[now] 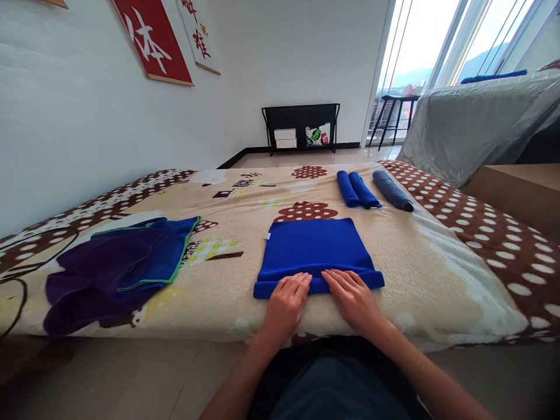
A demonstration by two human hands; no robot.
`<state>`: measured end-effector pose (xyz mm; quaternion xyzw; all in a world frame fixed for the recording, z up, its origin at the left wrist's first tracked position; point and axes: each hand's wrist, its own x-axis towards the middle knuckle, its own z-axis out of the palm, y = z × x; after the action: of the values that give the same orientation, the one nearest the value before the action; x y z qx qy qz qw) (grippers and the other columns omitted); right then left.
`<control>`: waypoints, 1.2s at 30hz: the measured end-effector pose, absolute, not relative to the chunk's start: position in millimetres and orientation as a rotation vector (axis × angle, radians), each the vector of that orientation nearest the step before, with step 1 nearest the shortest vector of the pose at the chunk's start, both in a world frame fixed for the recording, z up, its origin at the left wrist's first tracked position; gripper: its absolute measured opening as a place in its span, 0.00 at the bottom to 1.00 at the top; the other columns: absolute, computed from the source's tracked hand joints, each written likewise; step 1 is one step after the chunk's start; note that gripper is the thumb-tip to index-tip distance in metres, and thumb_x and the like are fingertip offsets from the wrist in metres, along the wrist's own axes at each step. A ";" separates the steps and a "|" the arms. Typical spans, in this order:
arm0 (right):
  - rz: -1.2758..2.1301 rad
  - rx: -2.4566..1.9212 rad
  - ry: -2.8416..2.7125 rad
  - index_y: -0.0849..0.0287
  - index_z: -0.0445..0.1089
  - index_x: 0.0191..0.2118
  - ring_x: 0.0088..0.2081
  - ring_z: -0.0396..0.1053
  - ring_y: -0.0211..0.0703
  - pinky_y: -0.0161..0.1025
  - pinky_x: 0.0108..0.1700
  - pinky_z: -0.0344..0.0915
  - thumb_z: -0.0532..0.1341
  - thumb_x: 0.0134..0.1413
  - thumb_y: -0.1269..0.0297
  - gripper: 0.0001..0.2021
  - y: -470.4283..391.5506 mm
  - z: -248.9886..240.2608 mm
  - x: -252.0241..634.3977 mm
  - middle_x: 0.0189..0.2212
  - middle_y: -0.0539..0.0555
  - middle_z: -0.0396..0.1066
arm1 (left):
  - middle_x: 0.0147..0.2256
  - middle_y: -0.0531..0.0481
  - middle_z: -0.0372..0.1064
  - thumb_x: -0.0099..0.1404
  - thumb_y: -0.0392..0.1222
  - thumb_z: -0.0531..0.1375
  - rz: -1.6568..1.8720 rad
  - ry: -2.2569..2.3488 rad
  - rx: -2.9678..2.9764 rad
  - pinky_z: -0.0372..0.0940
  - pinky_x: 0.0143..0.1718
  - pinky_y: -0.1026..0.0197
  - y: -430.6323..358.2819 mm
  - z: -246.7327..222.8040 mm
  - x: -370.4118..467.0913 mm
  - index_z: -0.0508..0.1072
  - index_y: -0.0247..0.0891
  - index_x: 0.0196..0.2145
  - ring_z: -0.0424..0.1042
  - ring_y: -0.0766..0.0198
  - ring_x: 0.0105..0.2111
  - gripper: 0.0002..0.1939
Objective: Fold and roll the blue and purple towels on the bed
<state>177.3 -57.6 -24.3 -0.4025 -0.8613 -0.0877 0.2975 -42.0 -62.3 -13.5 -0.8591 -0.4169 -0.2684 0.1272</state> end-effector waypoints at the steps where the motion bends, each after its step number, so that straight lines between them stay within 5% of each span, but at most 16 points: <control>1: -0.243 -1.115 -2.290 0.60 0.65 0.63 0.59 0.66 0.46 0.47 0.60 0.60 0.49 0.69 0.70 0.20 -55.7 -25.1 187.7 0.59 0.56 0.68 | 0.54 0.43 0.74 0.73 0.33 0.50 -0.771 -1.243 -2.481 0.63 0.56 0.53 -61.9 -15.9 -52.8 0.69 0.34 0.57 0.71 0.57 0.55 0.18; 10: -0.341 -1.329 -2.200 0.59 0.70 0.58 0.60 0.66 0.50 0.55 0.65 0.55 0.50 0.68 0.67 0.19 -58.6 -17.7 222.3 0.57 0.56 0.70 | 0.51 0.43 0.76 0.70 0.32 0.51 -0.755 -1.536 -2.188 0.54 0.60 0.38 -76.2 -8.9 -89.0 0.74 0.37 0.53 0.72 0.49 0.55 0.18; 16: -0.132 -1.169 -2.336 0.59 0.67 0.62 0.62 0.64 0.45 0.47 0.63 0.60 0.49 0.70 0.65 0.20 -55.4 -7.3 160.0 0.61 0.55 0.66 | 0.59 0.43 0.69 0.71 0.35 0.49 -0.670 -1.375 -2.561 0.62 0.59 0.50 -61.5 -0.2 -22.7 0.69 0.35 0.60 0.68 0.56 0.59 0.22; 23: -0.253 -1.466 -2.233 0.60 0.67 0.61 0.63 0.63 0.50 0.52 0.63 0.59 0.47 0.72 0.55 0.23 -37.7 -20.0 216.9 0.61 0.57 0.65 | 0.60 0.42 0.68 0.76 0.44 0.47 -0.634 -1.668 -2.321 0.61 0.59 0.43 -54.3 -10.9 -79.4 0.70 0.35 0.59 0.66 0.51 0.61 0.21; 28: -0.359 -1.523 -2.180 0.63 0.71 0.57 0.62 0.64 0.53 0.58 0.66 0.53 0.47 0.72 0.56 0.22 -40.1 -17.2 227.4 0.58 0.61 0.69 | 0.57 0.39 0.71 0.74 0.41 0.48 -0.669 -1.711 -2.137 0.47 0.63 0.30 -61.4 -3.1 -90.3 0.74 0.37 0.55 0.65 0.45 0.62 0.20; 36: -0.007 -1.290 -2.423 0.57 0.67 0.62 0.64 0.61 0.45 0.48 0.63 0.60 0.45 0.72 0.61 0.22 -28.1 -1.5 150.9 0.62 0.55 0.64 | 0.63 0.43 0.63 0.74 0.40 0.46 -0.518 -1.514 -2.612 0.60 0.61 0.49 -35.2 5.2 -17.9 0.66 0.36 0.63 0.63 0.57 0.63 0.23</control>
<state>150.9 -28.1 -1.5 -0.4606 -0.8654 -0.0024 0.1971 -17.9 -35.2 5.2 -0.8521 -0.4937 -0.1690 0.0391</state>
